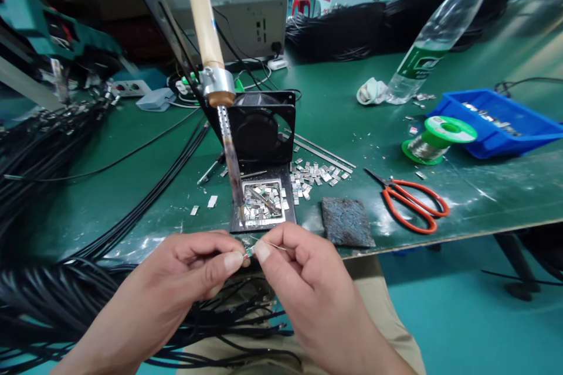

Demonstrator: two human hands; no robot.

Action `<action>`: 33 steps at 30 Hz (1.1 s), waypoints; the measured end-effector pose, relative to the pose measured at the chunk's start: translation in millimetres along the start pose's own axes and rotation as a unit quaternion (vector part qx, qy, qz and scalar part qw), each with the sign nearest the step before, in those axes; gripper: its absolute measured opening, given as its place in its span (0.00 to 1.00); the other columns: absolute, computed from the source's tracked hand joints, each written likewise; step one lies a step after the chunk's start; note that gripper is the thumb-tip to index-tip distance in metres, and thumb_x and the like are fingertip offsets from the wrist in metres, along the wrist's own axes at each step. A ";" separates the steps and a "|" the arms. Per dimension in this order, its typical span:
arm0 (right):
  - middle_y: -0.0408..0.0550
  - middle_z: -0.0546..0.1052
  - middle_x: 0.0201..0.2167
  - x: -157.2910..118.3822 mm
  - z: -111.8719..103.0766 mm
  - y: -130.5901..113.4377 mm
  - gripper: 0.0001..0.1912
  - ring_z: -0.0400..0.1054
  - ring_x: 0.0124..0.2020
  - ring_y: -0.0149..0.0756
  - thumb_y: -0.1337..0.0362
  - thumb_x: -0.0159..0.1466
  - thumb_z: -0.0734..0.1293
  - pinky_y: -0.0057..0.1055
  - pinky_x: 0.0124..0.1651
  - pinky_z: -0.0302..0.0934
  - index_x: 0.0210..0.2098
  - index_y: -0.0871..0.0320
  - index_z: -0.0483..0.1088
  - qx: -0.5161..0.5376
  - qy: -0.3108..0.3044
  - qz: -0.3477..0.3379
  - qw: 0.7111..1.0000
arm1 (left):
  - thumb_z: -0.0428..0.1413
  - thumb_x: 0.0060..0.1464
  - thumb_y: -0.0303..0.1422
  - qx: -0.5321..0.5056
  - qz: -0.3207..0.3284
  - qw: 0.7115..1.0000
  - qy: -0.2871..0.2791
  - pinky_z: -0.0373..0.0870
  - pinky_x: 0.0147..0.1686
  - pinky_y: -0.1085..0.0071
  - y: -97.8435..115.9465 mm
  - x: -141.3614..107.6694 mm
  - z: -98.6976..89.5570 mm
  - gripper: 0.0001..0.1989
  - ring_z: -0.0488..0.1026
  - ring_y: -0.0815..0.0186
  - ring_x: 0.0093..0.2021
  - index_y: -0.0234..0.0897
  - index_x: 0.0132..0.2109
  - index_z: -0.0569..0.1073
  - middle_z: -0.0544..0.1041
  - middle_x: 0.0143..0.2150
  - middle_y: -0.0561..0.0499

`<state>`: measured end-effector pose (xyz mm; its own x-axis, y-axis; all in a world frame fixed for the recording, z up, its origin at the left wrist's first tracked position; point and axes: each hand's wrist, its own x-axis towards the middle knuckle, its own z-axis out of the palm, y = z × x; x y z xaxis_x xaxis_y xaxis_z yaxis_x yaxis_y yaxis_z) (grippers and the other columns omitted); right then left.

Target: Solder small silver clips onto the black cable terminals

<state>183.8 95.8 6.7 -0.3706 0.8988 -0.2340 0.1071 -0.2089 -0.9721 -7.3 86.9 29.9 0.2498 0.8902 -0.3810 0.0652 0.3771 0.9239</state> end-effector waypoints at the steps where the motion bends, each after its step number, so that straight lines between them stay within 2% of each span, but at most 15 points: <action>1: 0.37 0.59 0.21 0.0 -0.1 -0.4 0.21 0.50 0.23 0.29 0.49 0.73 0.63 0.26 0.24 0.48 0.31 0.57 0.68 -0.002 -0.001 -0.001 1.000 | 0.61 0.62 0.40 -0.003 0.002 1.000 -0.002 0.52 0.28 0.71 -0.1 0.4 -0.4 0.12 0.50 0.70 0.27 0.37 0.35 0.84 0.65 0.25 0.56; 9: 0.37 0.58 0.21 3.3 0.1 1.2 0.20 0.49 0.24 0.28 0.49 0.73 0.64 0.27 0.25 0.47 0.32 0.57 0.68 0.009 0.002 0.014 1.000 | 0.64 0.61 0.39 -0.044 -0.002 0.999 -0.012 0.52 0.27 0.72 -3.3 2.7 -3.3 0.11 0.53 0.71 0.28 0.36 0.34 0.83 0.72 0.29 0.54; 13: 0.37 0.58 0.21 3.5 0.0 1.0 0.20 0.49 0.23 0.28 0.50 0.73 0.64 0.27 0.24 0.47 0.30 0.57 0.67 0.004 0.006 0.005 1.000 | 0.65 0.60 0.37 -0.047 -0.002 0.999 -0.014 0.51 0.27 0.72 -1.9 4.4 -3.3 0.09 0.52 0.71 0.28 0.37 0.35 0.83 0.71 0.28 0.55; 18: 0.37 0.59 0.21 3.5 0.2 -1.7 0.20 0.50 0.23 0.28 0.51 0.73 0.63 0.26 0.24 0.48 0.30 0.57 0.68 -0.008 0.014 0.001 1.000 | 0.65 0.60 0.41 -0.046 0.000 0.999 -0.023 0.51 0.26 0.73 -1.9 7.8 -6.4 0.13 0.52 0.72 0.27 0.35 0.34 0.82 0.68 0.27 0.56; 24: 0.37 0.59 0.20 7.4 4.0 -3.6 0.19 0.50 0.22 0.28 0.52 0.72 0.64 0.26 0.23 0.49 0.29 0.57 0.69 -0.003 0.033 -0.007 0.999 | 0.64 0.60 0.39 -0.043 0.000 0.999 -0.027 0.52 0.26 0.73 0.4 12.5 -8.9 0.12 0.53 0.72 0.27 0.34 0.34 0.81 0.69 0.28 0.55; 33: 0.36 0.58 0.19 11.6 9.7 -1.7 0.19 0.47 0.21 0.27 0.53 0.72 0.65 0.25 0.21 0.44 0.29 0.57 0.68 0.053 0.058 -0.016 0.997 | 0.64 0.61 0.39 -0.035 -0.006 0.999 -0.028 0.51 0.25 0.74 0.0 17.3 -14.7 0.12 0.53 0.73 0.26 0.34 0.35 0.82 0.69 0.27 0.56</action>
<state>170.4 102.8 5.4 -0.2615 0.9430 -0.2057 -0.0039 -0.2142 -0.9768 -17.2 106.1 22.8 0.3024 0.8711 -0.3870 0.0015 0.4056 0.9141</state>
